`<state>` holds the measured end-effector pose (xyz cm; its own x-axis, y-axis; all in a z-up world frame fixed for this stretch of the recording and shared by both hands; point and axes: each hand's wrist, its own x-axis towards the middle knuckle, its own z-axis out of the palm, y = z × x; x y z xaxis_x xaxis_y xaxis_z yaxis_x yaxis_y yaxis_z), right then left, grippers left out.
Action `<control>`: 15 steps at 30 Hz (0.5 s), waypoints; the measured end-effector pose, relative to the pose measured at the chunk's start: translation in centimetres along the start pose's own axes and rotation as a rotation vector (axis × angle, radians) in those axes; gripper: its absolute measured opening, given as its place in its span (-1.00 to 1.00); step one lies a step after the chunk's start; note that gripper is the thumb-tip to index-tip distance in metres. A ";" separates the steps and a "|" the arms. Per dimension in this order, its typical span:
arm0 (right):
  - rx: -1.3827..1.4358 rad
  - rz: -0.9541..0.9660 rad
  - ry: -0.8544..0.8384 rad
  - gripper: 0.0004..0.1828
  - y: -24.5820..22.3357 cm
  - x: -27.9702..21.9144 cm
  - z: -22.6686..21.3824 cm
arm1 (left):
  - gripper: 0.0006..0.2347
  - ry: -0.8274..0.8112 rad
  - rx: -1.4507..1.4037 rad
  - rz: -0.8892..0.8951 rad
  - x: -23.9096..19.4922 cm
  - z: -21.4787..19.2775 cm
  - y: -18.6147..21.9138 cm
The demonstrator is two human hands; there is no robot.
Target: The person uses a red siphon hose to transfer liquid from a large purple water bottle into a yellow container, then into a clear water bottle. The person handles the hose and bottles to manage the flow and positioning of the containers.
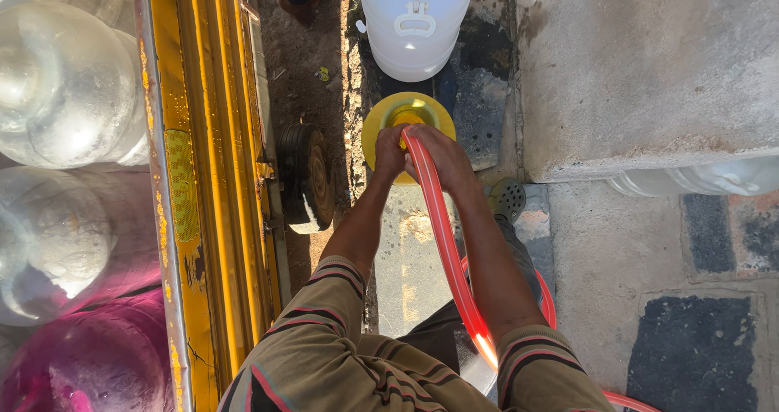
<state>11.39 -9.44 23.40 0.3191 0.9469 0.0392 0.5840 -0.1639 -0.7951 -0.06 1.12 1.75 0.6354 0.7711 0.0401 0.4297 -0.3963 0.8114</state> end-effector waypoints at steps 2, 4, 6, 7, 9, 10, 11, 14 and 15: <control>-0.007 0.034 -0.056 -0.36 -0.4 0.3 -0.1 | -0.65 -0.053 0.008 -0.012 0.1 -0.2 -0.2; -0.054 0.178 -0.164 -0.35 -0.7 0.5 -0.4 | -0.68 -0.109 0.023 -0.040 0.1 -0.6 -0.1; -0.084 0.244 -0.235 -0.35 -0.9 0.4 -0.3 | -0.71 -0.153 0.121 -0.040 0.2 -0.7 0.2; -0.091 0.238 -0.249 -0.37 -0.8 0.4 -0.2 | -0.73 -0.173 0.170 -0.037 0.4 -0.9 0.3; -0.118 0.142 -0.207 -0.41 0.1 0.2 -0.2 | -0.73 -0.161 0.172 -0.051 0.7 -0.8 0.7; -0.130 0.055 -0.158 -0.45 0.6 -0.2 0.0 | -0.72 -0.158 0.174 -0.062 0.6 -0.8 0.8; -0.141 -0.033 -0.110 -0.47 1.1 -0.4 0.3 | -0.73 -0.159 0.176 -0.069 0.7 -0.7 0.9; -0.239 0.458 -0.323 -0.34 2.6 -0.8 1.4 | -0.74 -0.165 0.188 -0.091 0.6 -0.5 0.8; -0.298 0.483 -0.358 -0.48 2.9 -1.0 1.5 | -0.73 -0.162 0.191 -0.092 0.7 -0.3 0.7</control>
<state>11.64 -10.47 20.11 0.3593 0.7732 -0.5226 0.6356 -0.6128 -0.4696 0.49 1.51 2.55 0.6757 0.7248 -0.1347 0.5941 -0.4272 0.6816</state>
